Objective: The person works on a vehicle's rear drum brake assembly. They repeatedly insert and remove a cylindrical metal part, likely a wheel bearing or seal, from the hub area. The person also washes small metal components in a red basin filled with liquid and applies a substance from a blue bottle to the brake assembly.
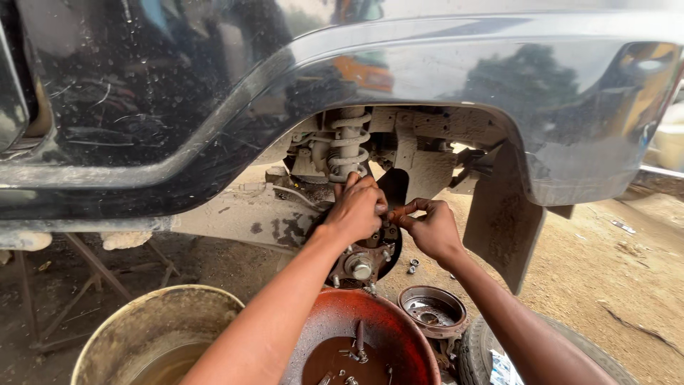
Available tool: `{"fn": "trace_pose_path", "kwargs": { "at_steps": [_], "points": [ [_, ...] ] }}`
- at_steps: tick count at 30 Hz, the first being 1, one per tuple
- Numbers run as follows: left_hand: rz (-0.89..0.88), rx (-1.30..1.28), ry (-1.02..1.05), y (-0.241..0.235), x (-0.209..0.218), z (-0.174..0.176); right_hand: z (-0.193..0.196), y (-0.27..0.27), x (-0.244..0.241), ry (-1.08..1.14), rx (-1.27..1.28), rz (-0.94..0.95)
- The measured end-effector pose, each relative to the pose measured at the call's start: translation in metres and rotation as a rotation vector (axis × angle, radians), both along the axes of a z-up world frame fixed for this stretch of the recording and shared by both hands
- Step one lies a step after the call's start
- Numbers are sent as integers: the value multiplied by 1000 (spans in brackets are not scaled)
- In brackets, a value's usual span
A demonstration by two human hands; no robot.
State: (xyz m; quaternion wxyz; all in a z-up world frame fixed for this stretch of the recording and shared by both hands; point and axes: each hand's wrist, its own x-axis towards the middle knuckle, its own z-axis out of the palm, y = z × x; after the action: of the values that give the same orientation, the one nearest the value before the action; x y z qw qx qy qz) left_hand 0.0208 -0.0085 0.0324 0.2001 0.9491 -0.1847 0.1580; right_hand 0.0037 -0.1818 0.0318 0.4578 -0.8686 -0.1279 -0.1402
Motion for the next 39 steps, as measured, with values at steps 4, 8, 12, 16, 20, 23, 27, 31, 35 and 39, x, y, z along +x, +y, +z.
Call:
{"fn": "trace_pose_path", "kwargs": {
  "at_steps": [4,8,12,16,20,23,27,31,35,39],
  "points": [
    [-45,-31,-108,8,8,-10,21,-1,-26,310,-318,-233],
    [-103,-65,-153,30,3,-22,12,-13,-29,49,-180,-15],
    [-146,-37,-204,67,-12,-24,4,-19,-31,100,-251,3],
    [113,-164,50,85,-40,-26,0,-13,-38,88,-395,-8],
    [186,-504,-35,72,-38,-22,6,-5,-40,93,-359,-45],
    [120,-606,12,50,-27,-21,12,-7,-40,53,-294,-41],
    [31,-516,-184,43,-8,-33,20,-13,-37,-15,-255,-6],
    [121,-595,-113,45,-4,-37,18,2,-34,-92,-285,6],
    [164,-548,-11,53,-14,-31,15,27,-29,33,-377,-31],
    [181,-480,136,62,-22,-27,14,40,-19,14,-523,-121]
  ]
}}
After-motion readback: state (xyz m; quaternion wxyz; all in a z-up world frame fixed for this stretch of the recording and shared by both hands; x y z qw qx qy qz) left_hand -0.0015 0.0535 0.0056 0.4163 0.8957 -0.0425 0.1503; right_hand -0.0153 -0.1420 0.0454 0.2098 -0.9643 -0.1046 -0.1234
